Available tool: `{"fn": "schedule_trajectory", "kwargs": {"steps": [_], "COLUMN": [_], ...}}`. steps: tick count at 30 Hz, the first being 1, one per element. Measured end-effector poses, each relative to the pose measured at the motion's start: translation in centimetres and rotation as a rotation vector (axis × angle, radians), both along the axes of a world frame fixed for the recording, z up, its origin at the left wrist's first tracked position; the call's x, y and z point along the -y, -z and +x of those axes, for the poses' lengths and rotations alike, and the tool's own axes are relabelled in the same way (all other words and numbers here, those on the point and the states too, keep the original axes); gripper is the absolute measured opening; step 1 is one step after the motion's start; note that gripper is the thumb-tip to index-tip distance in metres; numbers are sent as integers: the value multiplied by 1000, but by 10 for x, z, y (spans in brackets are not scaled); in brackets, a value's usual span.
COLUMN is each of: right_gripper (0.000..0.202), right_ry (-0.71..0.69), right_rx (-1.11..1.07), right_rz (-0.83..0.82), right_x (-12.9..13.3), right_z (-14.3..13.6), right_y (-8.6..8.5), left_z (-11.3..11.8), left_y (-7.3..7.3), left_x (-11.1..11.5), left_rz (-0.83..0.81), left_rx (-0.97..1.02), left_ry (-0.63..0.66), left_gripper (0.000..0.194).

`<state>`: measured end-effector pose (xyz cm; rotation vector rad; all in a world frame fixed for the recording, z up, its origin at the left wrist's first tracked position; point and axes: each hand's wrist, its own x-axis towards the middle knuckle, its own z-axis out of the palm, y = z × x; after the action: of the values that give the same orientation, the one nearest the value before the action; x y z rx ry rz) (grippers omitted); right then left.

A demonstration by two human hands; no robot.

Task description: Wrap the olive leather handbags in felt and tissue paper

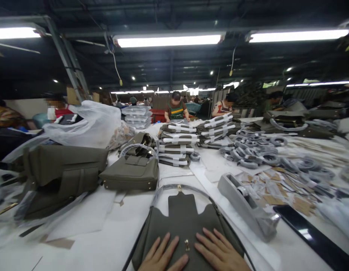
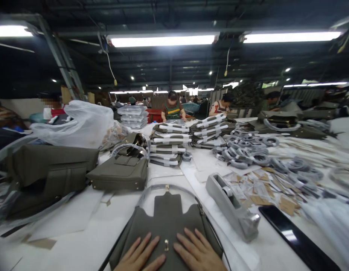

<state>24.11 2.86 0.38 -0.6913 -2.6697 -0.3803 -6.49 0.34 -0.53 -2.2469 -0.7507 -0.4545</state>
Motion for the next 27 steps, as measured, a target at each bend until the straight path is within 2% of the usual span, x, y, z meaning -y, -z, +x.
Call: {"fn": "schedule_trajectory", "kwargs": {"steps": [2,4,7,10,14,18,22,27], "right_gripper": [75,81,81,74,34,28,28,25], "right_ry": [43,75,70,97,163,153,11,-222], "right_rx": [-15,-33,-44,-42,-136,-279,-342,-401], "right_rz": [-164,-294,-461,-643,-714,-615,-641,-753], "right_x": [12,22,29,27,2,-41,-61,-61], "right_z": [0,-1,-4,-10,-18,-30,-76,-175], "right_y": [-9,-18,-34,-56,-87,-100,-101,-108], "left_z": [4,10,17,21,24,29,34,38], "left_y": [-8,-10,-1,4,-4,-2,21,53], "left_x": [9,13,11,11,17,19,16,10], "left_rz": [-89,-126,-124,-144,-178,-108,-88,-128], "left_rx": [-19,-7,-7,-37,44,160,255,142], "left_ry": [-23,-10,29,24,-19,-54,-85,-192], "left_gripper": [61,70,73,76,78,65,61,36]}}
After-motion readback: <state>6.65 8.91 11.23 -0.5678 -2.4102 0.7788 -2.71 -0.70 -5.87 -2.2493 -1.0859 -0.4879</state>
